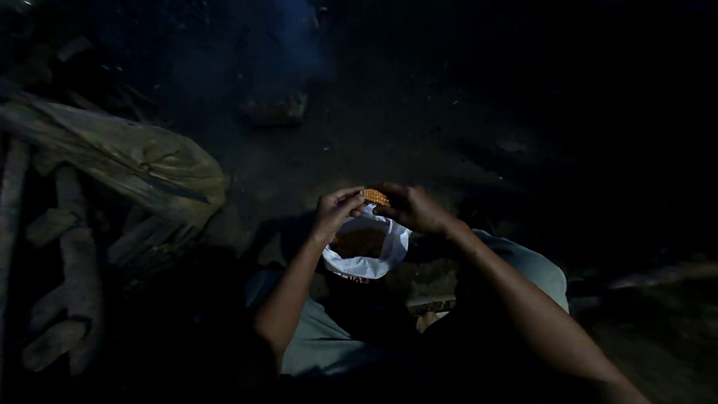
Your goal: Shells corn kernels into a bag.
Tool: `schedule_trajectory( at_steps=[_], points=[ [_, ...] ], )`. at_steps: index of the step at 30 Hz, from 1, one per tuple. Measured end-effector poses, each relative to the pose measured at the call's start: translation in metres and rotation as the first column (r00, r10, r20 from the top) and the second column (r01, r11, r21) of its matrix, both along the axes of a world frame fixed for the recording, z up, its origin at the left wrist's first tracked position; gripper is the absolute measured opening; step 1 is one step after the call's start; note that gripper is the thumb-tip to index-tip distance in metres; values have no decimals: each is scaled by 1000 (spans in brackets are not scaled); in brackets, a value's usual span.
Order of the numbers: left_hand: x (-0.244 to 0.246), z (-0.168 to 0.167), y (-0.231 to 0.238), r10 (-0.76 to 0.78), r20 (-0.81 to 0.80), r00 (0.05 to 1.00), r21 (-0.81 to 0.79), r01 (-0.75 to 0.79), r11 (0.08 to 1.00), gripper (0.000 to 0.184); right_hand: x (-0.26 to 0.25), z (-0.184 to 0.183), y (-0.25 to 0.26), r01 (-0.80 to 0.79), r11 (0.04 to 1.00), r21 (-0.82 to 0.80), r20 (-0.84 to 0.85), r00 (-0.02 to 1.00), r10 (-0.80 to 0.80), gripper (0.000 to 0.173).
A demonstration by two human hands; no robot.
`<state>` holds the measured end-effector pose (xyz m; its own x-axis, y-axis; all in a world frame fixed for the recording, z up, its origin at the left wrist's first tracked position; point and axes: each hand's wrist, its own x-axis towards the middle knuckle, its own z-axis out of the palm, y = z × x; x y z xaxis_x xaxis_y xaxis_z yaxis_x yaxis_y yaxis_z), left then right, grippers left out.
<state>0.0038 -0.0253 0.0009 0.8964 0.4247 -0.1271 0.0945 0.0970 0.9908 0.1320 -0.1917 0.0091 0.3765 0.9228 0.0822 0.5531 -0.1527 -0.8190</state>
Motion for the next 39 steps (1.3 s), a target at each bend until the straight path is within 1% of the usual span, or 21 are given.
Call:
schedule_trajectory(
  at_steps=[6, 13, 16, 20, 24, 29, 35, 39],
  points=[
    [2, 2, -5, 73, 44, 996, -24, -72, 997, 19, 0, -5, 4, 27, 998, 48, 25, 999, -29, 37],
    [3, -4, -11, 126, 40, 991, -15, -125, 992, 21, -3, -10, 7, 44, 997, 68, 160, 986, -54, 36],
    [4, -4, -12, 135, 36, 990, -13, -134, 991, 22, -2, -10, 6, 47, 997, 61, 165, 985, -56, 36],
    [3, -6, -10, 105, 31, 994, -22, -104, 994, 29, -3, -6, 5, 49, 998, 29, 158, 986, -53, 35],
    [4, -8, -9, 107, 25, 994, -62, -105, 992, 24, -2, -9, 6, 43, 998, 39, 176, 983, -49, 35],
    [4, -7, -12, 122, 11, 992, -6, -122, 993, 24, -4, -6, 7, 52, 999, -13, 165, 985, -49, 35],
    [4, -9, -12, 126, 29, 992, 87, -128, 988, 26, -4, -10, 8, 54, 999, 10, 167, 984, -55, 36],
    [4, -9, -12, 113, 21, 993, 68, -114, 991, 28, -3, -11, 7, 48, 999, 20, 172, 984, -50, 36]
  ],
)
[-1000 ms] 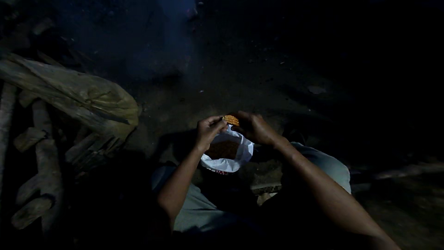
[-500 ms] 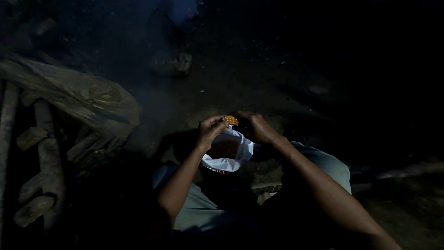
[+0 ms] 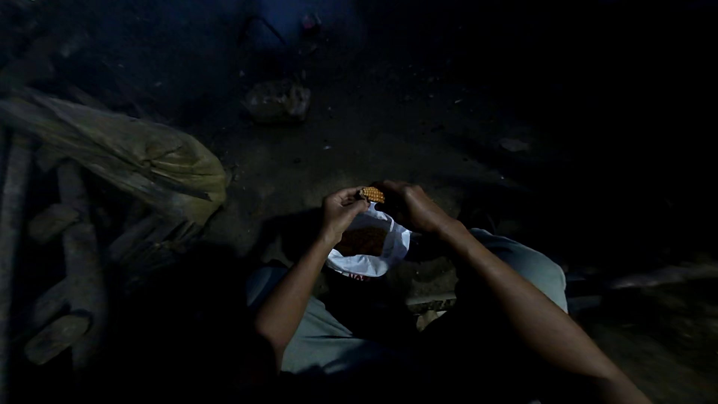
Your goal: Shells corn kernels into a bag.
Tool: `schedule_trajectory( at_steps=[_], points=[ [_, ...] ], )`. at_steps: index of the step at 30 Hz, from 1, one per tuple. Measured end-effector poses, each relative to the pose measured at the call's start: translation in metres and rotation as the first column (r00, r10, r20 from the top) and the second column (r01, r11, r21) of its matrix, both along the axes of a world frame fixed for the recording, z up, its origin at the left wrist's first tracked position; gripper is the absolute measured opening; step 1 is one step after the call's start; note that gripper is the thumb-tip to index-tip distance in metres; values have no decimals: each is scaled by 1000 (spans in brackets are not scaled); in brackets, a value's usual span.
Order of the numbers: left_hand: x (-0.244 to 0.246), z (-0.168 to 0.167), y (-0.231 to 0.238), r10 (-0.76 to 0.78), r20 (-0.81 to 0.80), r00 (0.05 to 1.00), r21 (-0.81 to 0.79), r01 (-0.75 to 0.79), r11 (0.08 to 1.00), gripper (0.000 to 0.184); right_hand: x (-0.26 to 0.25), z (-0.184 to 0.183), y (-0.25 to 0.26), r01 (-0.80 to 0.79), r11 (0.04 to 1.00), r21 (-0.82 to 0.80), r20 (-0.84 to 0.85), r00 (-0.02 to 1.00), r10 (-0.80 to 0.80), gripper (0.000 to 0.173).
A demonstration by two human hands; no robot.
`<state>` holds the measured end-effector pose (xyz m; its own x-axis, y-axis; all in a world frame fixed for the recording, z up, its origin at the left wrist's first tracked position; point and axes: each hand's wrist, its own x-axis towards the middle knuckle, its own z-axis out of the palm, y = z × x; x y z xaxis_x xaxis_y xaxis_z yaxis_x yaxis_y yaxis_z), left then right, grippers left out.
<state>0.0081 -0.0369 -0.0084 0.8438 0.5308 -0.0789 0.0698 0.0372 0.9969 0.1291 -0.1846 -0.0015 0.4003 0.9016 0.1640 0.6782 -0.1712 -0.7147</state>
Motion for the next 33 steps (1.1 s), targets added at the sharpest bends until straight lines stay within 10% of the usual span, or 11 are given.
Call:
schedule_trajectory(
  at_steps=[33],
  points=[
    [5, -11, -5, 7, -145, 989, -68, -17, 998, 23, -17, -4, 7, 137, 961, -241, 149, 983, -103, 27]
  ],
)
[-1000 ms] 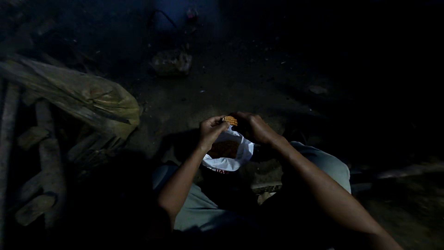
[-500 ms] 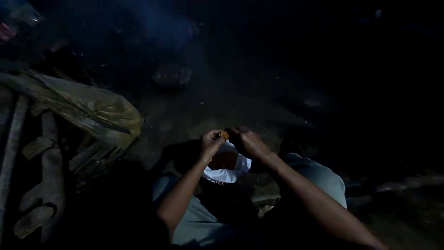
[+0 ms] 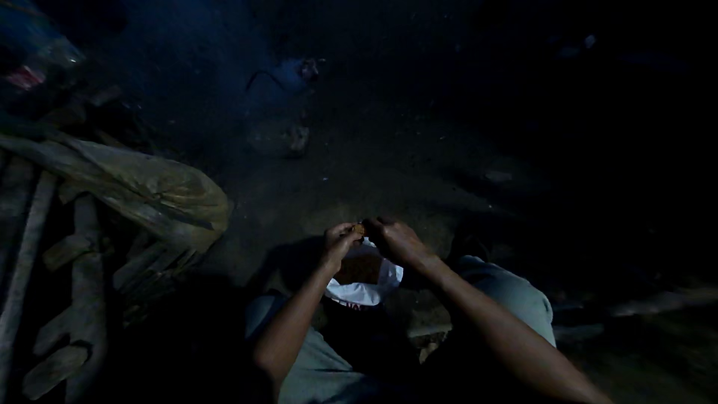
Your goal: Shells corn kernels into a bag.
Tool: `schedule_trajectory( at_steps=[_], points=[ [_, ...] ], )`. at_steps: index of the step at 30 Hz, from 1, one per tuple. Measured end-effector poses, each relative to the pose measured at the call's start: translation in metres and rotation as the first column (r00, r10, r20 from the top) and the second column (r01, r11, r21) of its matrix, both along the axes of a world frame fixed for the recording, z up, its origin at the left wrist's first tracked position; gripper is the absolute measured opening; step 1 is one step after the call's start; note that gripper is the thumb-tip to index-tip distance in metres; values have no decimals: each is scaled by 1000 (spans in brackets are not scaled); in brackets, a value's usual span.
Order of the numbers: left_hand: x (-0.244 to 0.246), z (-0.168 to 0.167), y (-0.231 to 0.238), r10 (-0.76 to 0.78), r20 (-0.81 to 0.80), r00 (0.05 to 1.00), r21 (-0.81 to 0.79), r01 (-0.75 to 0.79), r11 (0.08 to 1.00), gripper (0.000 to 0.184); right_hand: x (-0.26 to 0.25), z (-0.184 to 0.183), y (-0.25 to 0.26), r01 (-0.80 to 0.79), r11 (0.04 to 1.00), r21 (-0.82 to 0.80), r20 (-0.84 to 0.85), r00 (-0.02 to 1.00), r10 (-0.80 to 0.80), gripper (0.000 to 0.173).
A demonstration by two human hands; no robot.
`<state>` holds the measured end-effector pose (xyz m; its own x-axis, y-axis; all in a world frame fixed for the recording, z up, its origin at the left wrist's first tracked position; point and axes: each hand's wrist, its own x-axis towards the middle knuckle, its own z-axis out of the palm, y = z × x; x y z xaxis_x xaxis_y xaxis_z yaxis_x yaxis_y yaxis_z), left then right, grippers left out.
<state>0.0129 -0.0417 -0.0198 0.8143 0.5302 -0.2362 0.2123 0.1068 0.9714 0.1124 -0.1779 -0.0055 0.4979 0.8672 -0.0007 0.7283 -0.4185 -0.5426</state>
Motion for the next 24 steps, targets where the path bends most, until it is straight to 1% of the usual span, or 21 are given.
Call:
schedule_trajectory(
  at_steps=[6, 11, 13, 17, 24],
  points=[
    [1, -4, -2, -1, 26, 1000, 31, 1, 1000, 23, -2, 6, 4, -6, 997, -76, -43, 999, 2, 34],
    [3, -13, -2, 23, 3, 1000, 96, -23, 995, 22, -11, 7, 6, 20, 993, -114, 12, 1000, -19, 35],
    [3, -15, -1, 23, 10, 1000, 86, -24, 996, 21, -10, 3, 7, 20, 994, -106, 31, 999, -17, 34],
    [1, -10, -1, 16, 28, 999, -11, -16, 1000, 17, -7, 3, 7, 16, 995, -101, 11, 1000, -15, 33],
    [-1, -7, -1, 43, 50, 998, -22, -42, 999, 16, -12, 8, 8, 21, 994, -109, -4, 1000, -21, 33]
  ],
)
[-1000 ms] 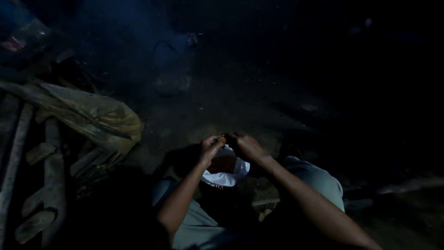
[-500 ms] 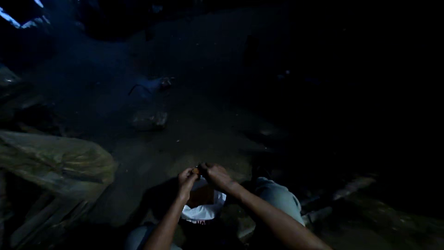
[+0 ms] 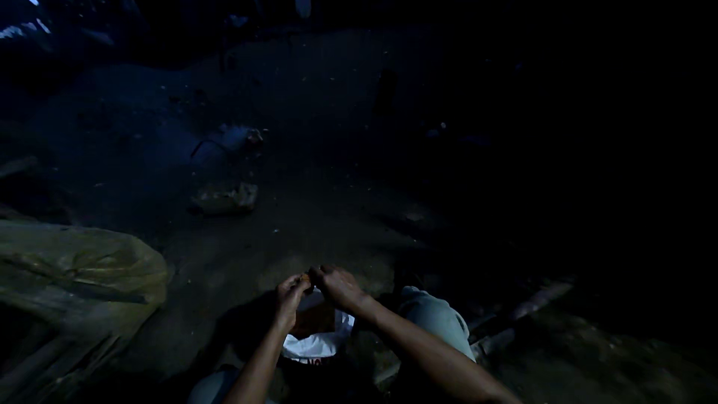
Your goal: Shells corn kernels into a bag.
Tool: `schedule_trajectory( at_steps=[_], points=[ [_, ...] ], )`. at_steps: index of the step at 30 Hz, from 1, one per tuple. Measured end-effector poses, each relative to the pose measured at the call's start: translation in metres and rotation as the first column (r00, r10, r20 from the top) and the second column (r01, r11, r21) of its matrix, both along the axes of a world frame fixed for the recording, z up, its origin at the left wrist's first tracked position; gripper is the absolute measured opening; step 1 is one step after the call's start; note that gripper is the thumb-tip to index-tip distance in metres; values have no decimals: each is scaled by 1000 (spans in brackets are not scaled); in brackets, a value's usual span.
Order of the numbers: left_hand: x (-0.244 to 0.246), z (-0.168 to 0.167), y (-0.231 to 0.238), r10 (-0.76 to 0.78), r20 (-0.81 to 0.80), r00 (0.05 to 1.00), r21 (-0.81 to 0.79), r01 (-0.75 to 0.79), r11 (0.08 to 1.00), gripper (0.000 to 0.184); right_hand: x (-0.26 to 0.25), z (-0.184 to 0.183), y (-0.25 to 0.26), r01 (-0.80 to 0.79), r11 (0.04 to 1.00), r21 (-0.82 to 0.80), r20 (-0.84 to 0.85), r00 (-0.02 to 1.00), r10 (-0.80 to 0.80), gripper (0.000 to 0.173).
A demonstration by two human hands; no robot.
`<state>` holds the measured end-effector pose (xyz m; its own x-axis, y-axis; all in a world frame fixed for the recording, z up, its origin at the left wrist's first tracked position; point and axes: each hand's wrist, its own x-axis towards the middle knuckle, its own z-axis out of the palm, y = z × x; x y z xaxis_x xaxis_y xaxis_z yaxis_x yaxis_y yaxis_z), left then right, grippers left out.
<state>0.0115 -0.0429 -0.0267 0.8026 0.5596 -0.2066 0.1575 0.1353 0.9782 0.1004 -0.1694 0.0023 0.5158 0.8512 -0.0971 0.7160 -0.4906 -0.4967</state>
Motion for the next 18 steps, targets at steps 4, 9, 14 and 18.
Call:
schedule_trajectory(
  at_steps=[4, 9, 14, 18],
  points=[
    [0, 0, 2, -3, 15, 1000, -45, 3, 999, 15, 0, 1, 0, -4, 1000, 1, 5, 1000, 4, 33],
    [-2, 1, 0, 6, 18, 1000, -47, -5, 999, 15, -3, 0, 0, -5, 1000, -11, 39, 999, 5, 38],
    [0, 2, 0, -3, 34, 999, -59, 5, 998, 17, 2, 4, -2, 18, 1000, 12, -63, 998, -18, 36],
    [1, 18, -1, 7, 25, 1000, -108, -4, 994, 15, 14, 15, -10, 16, 995, 98, -289, 957, 14, 44]
  ],
)
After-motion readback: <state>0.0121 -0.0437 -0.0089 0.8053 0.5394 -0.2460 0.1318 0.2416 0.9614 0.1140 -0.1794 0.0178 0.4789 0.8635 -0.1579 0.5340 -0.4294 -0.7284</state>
